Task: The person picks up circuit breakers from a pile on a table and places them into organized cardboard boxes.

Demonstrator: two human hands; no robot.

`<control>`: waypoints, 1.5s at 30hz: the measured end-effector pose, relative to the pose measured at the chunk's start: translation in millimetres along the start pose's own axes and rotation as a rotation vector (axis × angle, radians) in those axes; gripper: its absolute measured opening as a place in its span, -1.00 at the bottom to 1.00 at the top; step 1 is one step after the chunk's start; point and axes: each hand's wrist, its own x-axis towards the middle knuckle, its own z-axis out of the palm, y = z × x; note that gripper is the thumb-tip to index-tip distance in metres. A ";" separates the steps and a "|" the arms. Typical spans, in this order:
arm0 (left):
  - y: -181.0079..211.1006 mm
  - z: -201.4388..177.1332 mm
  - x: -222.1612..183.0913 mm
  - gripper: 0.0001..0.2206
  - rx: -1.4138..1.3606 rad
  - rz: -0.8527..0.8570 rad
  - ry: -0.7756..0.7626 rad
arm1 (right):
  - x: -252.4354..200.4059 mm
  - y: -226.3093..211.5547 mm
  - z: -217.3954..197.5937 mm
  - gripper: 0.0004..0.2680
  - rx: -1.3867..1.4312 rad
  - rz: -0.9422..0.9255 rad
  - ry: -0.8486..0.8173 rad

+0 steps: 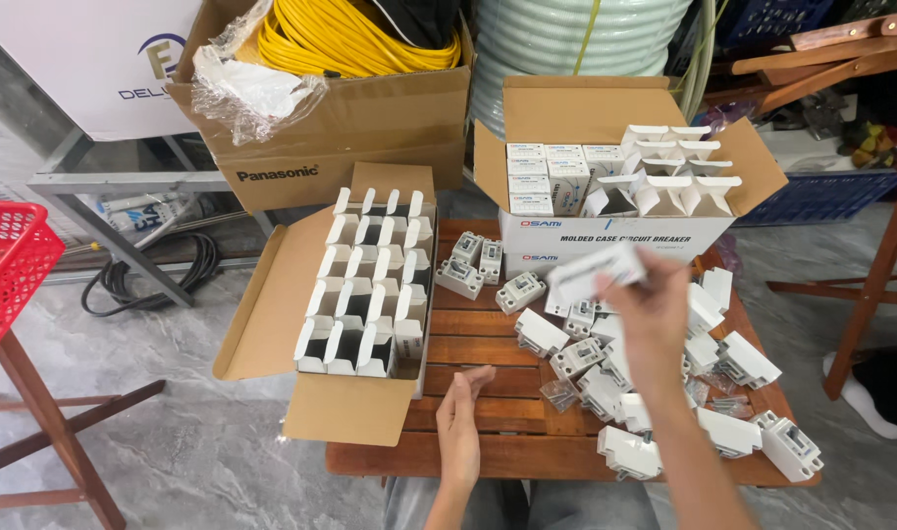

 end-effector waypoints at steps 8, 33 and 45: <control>5.2 0.8 -2.5 -0.48 -0.006 -0.038 0.007 | 171.3 -68.8 43.6 -0.59 -0.539 -0.159 -0.032; 3.1 3.1 2.2 -0.51 0.032 -0.118 0.009 | 232.8 22.6 27.2 -0.64 -1.240 0.031 -0.237; 1.7 1.6 0.2 -0.50 0.035 -0.059 -0.006 | 221.8 -9.7 16.2 -0.67 -0.981 0.010 -0.253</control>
